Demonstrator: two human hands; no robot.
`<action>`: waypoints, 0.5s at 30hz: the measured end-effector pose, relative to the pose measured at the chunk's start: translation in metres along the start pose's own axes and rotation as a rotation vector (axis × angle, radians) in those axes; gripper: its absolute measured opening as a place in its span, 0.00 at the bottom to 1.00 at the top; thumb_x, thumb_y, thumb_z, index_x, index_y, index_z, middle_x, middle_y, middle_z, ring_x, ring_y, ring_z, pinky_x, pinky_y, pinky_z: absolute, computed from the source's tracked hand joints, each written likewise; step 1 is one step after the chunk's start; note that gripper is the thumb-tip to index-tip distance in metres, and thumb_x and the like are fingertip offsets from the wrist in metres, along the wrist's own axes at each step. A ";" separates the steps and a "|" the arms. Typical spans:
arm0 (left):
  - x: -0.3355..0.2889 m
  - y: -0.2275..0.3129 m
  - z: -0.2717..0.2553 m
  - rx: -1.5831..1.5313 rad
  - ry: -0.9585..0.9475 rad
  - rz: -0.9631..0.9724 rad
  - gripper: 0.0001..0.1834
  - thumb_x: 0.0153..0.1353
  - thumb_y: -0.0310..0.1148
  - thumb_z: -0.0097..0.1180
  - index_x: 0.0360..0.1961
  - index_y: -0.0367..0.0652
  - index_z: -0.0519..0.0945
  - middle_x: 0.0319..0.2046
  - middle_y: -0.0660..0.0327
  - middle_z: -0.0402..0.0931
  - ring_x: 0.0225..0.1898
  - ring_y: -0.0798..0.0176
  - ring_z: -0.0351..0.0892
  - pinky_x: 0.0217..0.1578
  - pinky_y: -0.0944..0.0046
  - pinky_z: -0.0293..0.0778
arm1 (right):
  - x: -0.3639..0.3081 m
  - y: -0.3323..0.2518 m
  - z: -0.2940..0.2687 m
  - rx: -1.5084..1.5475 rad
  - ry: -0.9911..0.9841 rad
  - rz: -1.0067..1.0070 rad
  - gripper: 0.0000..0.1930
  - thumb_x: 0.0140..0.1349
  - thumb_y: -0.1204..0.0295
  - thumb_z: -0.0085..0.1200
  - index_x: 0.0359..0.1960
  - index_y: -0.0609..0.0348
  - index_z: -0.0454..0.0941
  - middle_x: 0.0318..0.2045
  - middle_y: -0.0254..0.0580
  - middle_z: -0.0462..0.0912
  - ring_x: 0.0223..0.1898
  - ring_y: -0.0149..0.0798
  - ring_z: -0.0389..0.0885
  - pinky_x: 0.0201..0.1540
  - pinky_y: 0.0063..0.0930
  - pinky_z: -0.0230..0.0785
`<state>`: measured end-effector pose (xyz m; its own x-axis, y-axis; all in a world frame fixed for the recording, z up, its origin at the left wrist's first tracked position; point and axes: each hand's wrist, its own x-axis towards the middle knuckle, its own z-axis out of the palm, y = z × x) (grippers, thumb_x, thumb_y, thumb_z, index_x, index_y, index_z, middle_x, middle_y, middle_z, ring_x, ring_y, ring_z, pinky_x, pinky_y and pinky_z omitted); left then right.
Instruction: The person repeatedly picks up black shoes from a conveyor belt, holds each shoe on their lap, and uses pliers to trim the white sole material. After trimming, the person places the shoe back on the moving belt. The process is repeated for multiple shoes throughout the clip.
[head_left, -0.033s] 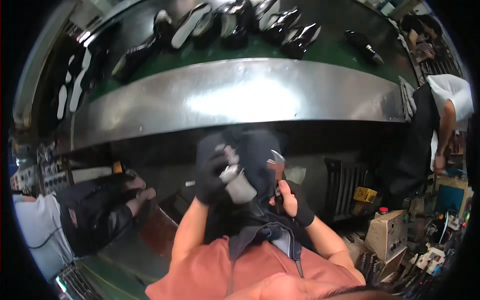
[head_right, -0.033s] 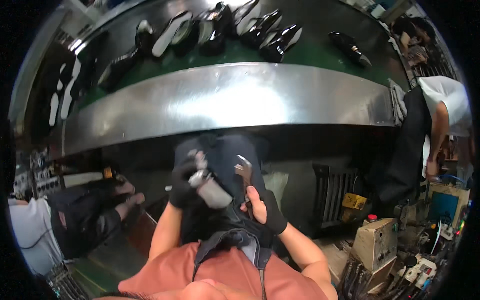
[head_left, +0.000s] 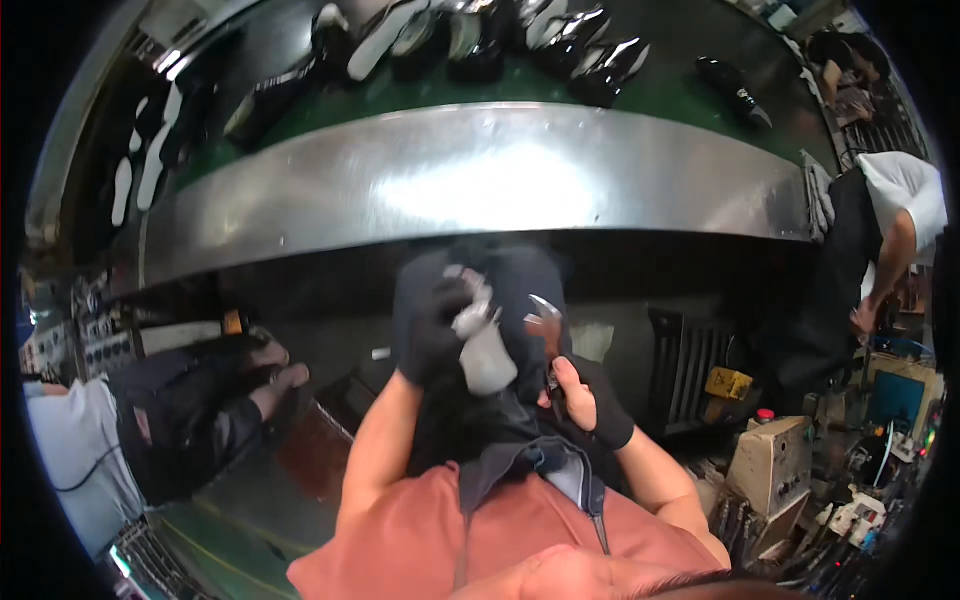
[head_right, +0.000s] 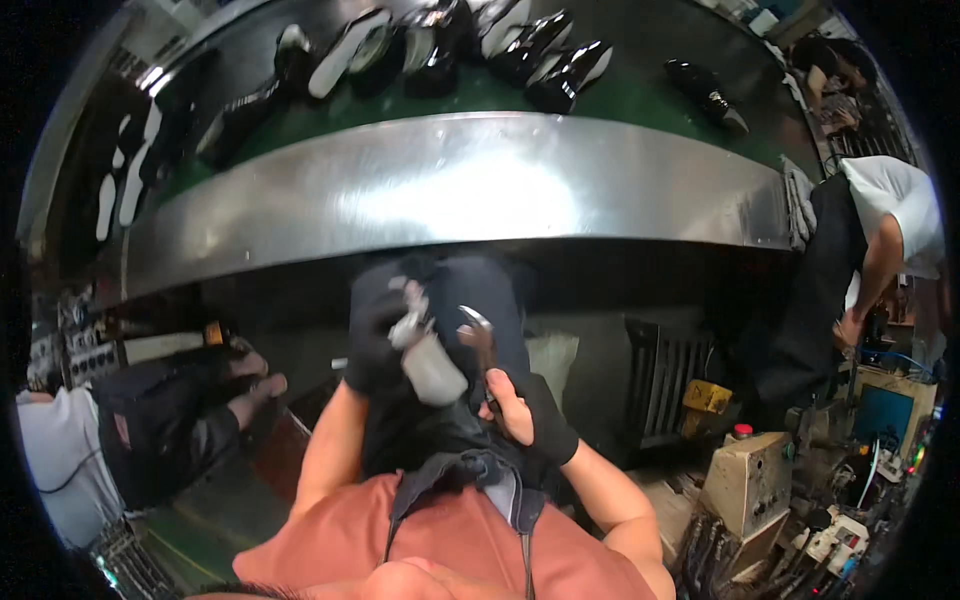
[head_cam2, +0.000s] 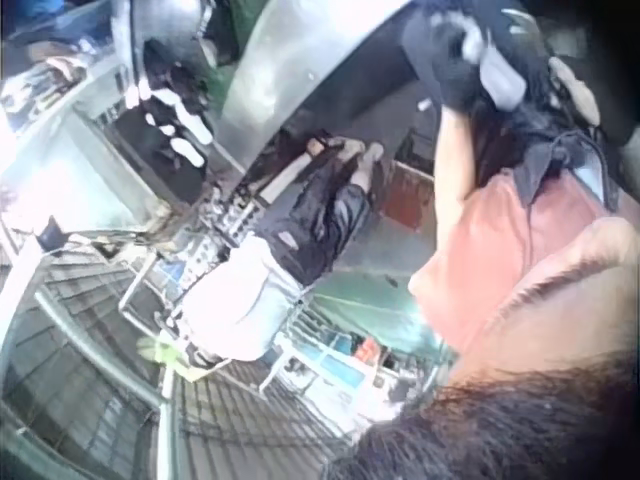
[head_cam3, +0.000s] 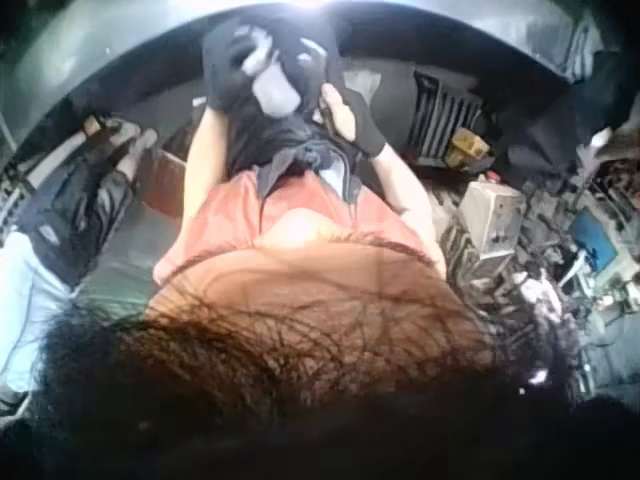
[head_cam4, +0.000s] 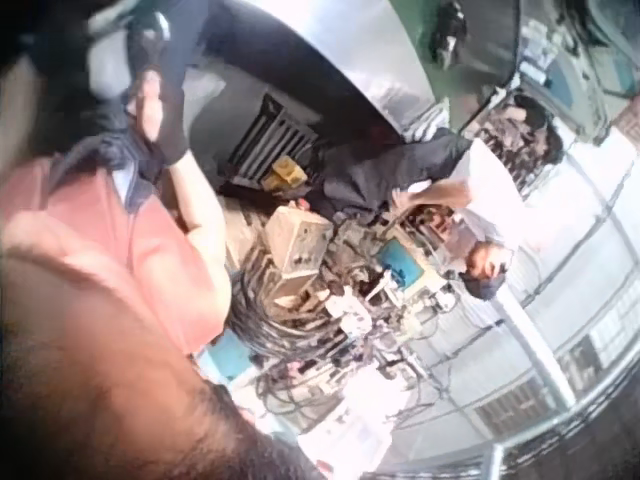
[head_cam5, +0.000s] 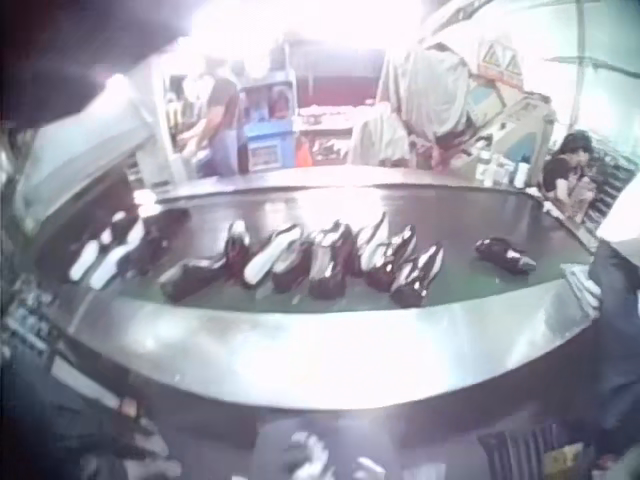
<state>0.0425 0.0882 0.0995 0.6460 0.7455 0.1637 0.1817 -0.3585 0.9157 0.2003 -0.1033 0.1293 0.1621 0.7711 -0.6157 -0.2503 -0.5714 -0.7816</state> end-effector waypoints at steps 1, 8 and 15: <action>0.016 0.005 -0.001 -0.024 -0.058 0.001 0.06 0.56 0.29 0.62 0.33 0.38 0.83 0.36 0.56 0.81 0.42 0.60 0.78 0.48 0.59 0.72 | -0.008 -0.013 0.008 -0.062 -0.101 -0.047 0.26 0.73 0.50 0.33 0.34 0.61 0.76 0.24 0.36 0.79 0.26 0.29 0.76 0.34 0.24 0.70; 0.018 -0.031 0.010 -0.394 0.007 -0.060 0.32 0.71 0.53 0.34 0.31 0.37 0.82 0.34 0.57 0.82 0.39 0.60 0.80 0.45 0.60 0.73 | 0.031 0.043 0.050 0.266 -0.158 -0.047 0.25 0.75 0.55 0.32 0.50 0.63 0.76 0.37 0.36 0.81 0.38 0.30 0.76 0.46 0.24 0.68; -0.004 -0.028 0.019 -0.673 0.003 -0.076 0.32 0.72 0.54 0.31 0.36 0.37 0.81 0.37 0.56 0.80 0.43 0.62 0.78 0.48 0.61 0.73 | 0.015 0.009 0.038 0.182 -0.253 0.042 0.24 0.75 0.54 0.32 0.49 0.60 0.75 0.36 0.35 0.81 0.35 0.25 0.77 0.44 0.22 0.72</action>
<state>0.0489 0.0844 0.0660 0.6471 0.7571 0.0896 -0.2751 0.1223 0.9536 0.1644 -0.0861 0.1173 -0.0888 0.8061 -0.5851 -0.4221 -0.5625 -0.7110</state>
